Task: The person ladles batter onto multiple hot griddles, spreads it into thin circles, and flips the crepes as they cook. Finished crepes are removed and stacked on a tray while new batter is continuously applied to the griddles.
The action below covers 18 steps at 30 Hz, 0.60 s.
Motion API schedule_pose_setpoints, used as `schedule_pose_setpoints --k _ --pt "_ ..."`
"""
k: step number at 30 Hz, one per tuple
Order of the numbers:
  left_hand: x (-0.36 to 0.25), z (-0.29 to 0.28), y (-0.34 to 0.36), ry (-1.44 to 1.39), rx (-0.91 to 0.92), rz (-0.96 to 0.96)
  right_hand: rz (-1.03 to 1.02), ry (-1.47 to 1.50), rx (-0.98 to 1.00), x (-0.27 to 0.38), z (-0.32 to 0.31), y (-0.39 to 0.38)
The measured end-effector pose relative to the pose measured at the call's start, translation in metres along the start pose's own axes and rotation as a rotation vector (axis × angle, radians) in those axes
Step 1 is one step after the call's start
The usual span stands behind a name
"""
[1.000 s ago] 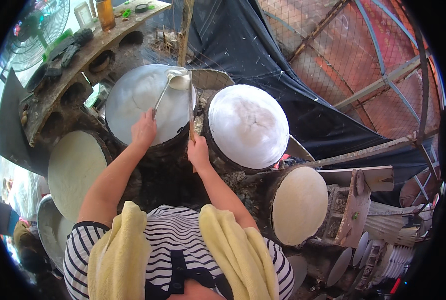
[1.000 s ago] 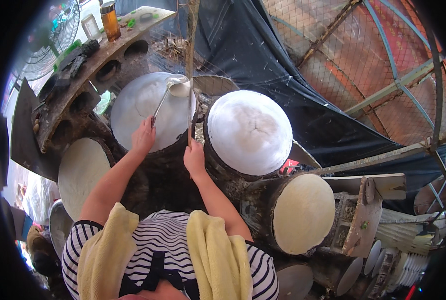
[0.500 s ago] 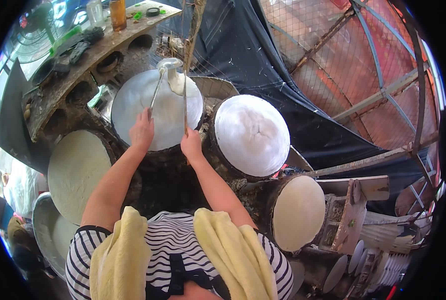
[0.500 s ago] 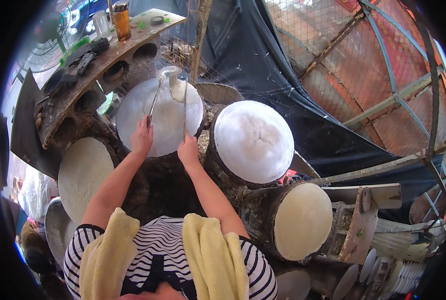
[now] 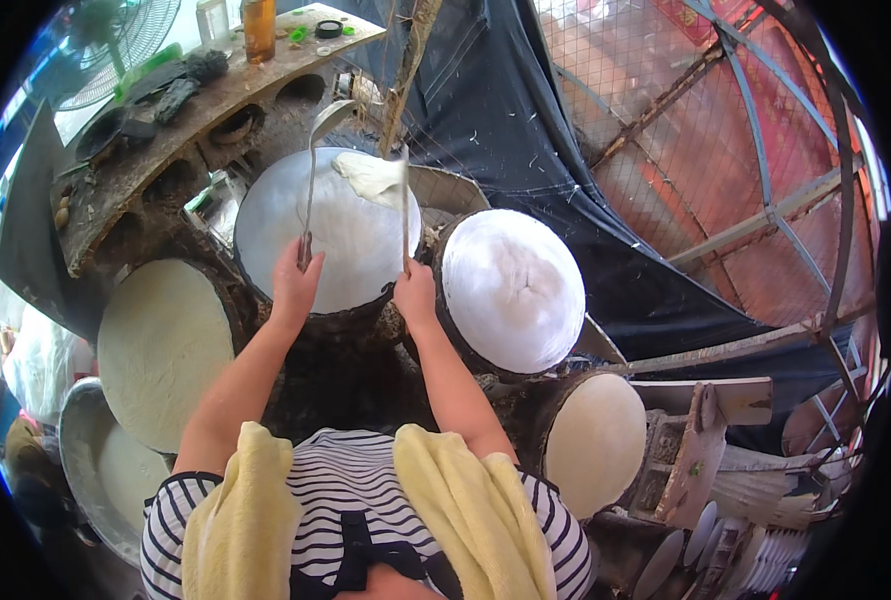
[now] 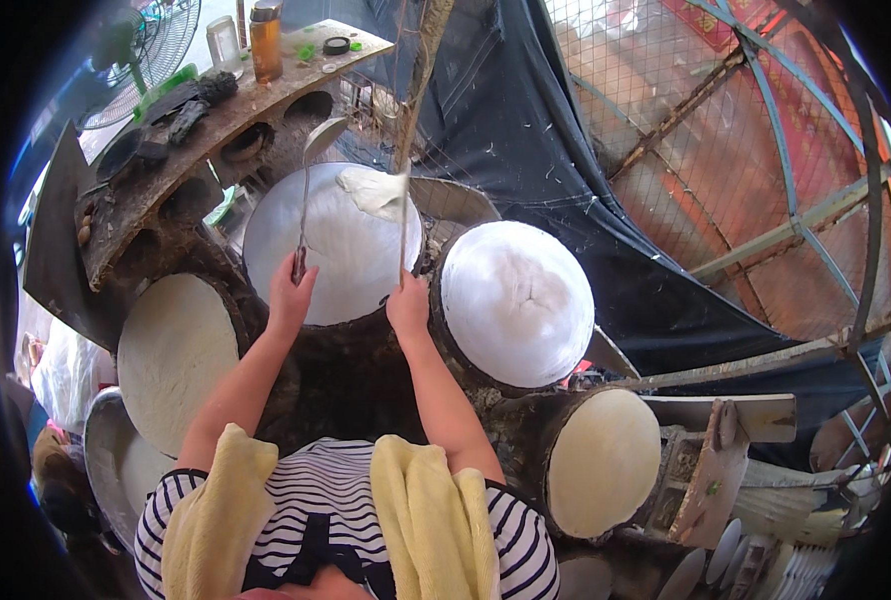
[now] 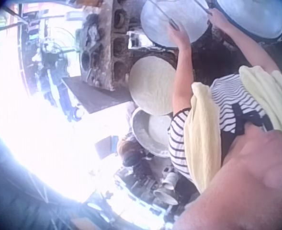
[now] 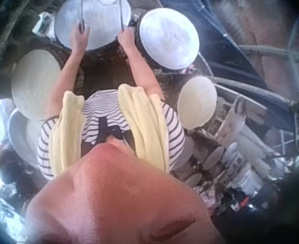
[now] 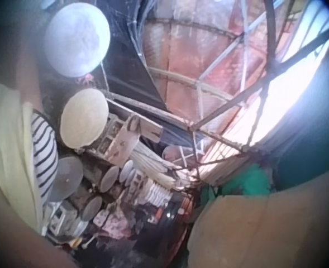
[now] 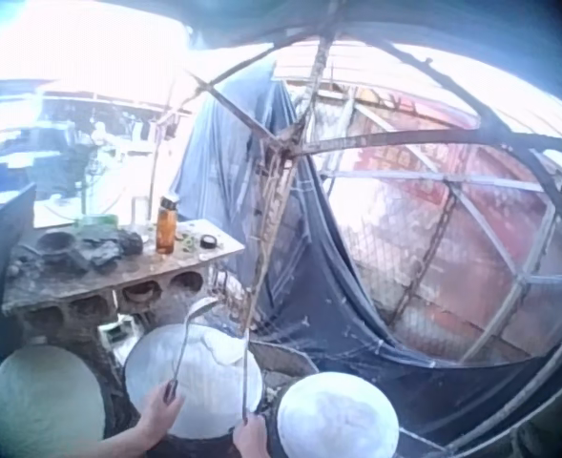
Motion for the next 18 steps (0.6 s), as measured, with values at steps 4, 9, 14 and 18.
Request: schedule_pose_setpoints --k 4,9,14,18 --pt "0.016 0.005 -0.032 -0.231 0.006 -0.144 0.048 -0.059 0.067 0.011 0.027 0.007" --pt "-0.005 0.0 -0.053 -0.399 0.087 -0.373 -0.018 0.043 0.141 0.018 0.032 0.035" --pt "0.003 -0.009 -0.068 -0.463 0.066 -0.405 -0.001 -0.081 0.107 0.003 0.024 0.032" --pt "0.001 -0.007 -0.077 -0.476 0.085 -0.427 -0.089 -0.104 0.165 -0.001 0.07 0.046"
Point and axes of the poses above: each hand's wrist, its own y-axis towards the middle knuckle, its own z-axis out of the palm, x = y × z, the point moved 8 cm from there along y, towards the middle knuckle
